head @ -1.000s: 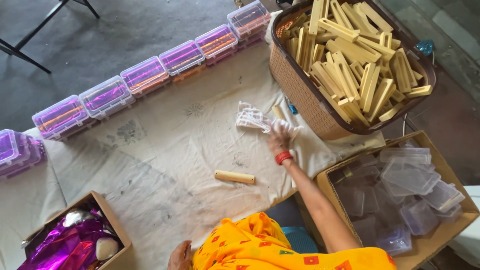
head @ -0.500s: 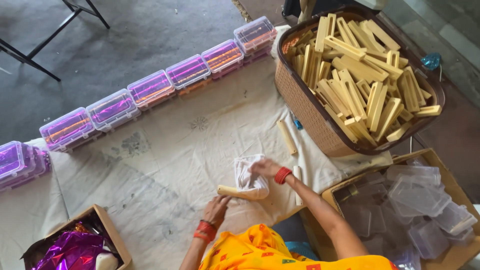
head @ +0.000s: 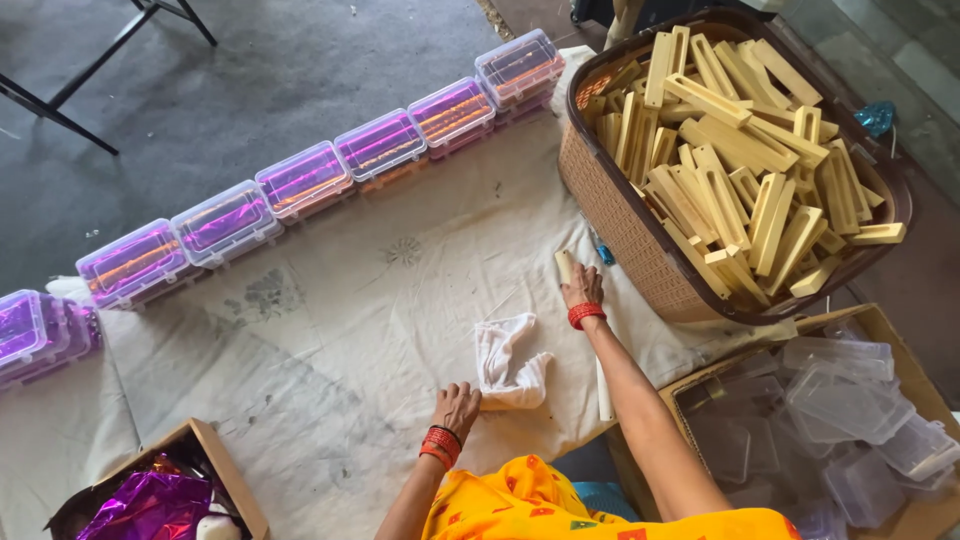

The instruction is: The person wipes a wooden stick with a white cloth and then wraps it in a sheet of shiny orange foil. They place the wrapped item into a small plastic container and close the lid. The person then picks up another wooden stick from a basket and repeats the process.

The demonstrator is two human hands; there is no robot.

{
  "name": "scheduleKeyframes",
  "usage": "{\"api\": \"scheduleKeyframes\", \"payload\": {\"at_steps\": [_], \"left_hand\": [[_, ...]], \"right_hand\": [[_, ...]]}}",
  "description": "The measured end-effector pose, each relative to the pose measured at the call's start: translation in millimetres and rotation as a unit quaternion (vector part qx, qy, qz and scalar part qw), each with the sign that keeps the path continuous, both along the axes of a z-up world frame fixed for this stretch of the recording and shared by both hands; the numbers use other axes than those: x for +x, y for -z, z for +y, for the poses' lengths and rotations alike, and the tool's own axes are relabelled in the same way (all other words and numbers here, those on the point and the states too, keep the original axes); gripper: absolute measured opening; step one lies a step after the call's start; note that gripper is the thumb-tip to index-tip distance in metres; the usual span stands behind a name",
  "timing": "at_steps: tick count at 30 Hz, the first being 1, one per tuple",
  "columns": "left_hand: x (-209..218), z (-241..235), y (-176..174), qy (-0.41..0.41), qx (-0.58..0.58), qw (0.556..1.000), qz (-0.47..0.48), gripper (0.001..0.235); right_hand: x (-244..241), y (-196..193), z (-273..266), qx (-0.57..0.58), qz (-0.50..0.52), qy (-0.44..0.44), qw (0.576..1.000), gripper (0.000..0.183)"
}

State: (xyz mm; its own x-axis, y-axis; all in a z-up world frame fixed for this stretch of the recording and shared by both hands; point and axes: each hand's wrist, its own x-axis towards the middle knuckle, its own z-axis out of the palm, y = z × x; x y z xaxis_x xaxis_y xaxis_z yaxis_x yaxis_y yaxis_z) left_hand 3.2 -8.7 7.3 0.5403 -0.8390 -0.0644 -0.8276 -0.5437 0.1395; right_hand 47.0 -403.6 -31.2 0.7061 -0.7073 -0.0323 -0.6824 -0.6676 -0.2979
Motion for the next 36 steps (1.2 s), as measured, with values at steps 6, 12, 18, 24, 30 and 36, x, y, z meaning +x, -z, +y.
{"api": "scheduleKeyframes", "payload": {"at_steps": [6,12,18,24,30,36], "left_hand": [[-14,16,40,0.002,0.016,0.999,0.030,0.012],[-19,82,-22,-0.233,-0.078,0.882,0.402,0.028],[-14,102,-19,-0.344,-0.372,0.669,0.544,0.045],[-16,65,-77,-0.352,-0.447,0.577,0.585,0.047],[-24,57,-94,-0.306,-0.439,0.692,0.485,0.046],[-27,58,-113,-0.294,-0.415,0.733,0.453,0.046]], "right_hand": [[-22,-19,27,0.118,0.008,-0.067,0.991,0.054],[-65,-12,80,0.796,-0.145,0.020,0.588,0.042],[-83,-58,175,0.878,-0.112,-0.017,0.465,0.050],[-83,-122,236,0.834,-0.112,-0.085,0.534,0.062],[-88,-143,245,0.797,-0.119,-0.096,0.584,0.063],[-90,-151,242,0.780,-0.126,-0.122,0.600,0.064]]}}
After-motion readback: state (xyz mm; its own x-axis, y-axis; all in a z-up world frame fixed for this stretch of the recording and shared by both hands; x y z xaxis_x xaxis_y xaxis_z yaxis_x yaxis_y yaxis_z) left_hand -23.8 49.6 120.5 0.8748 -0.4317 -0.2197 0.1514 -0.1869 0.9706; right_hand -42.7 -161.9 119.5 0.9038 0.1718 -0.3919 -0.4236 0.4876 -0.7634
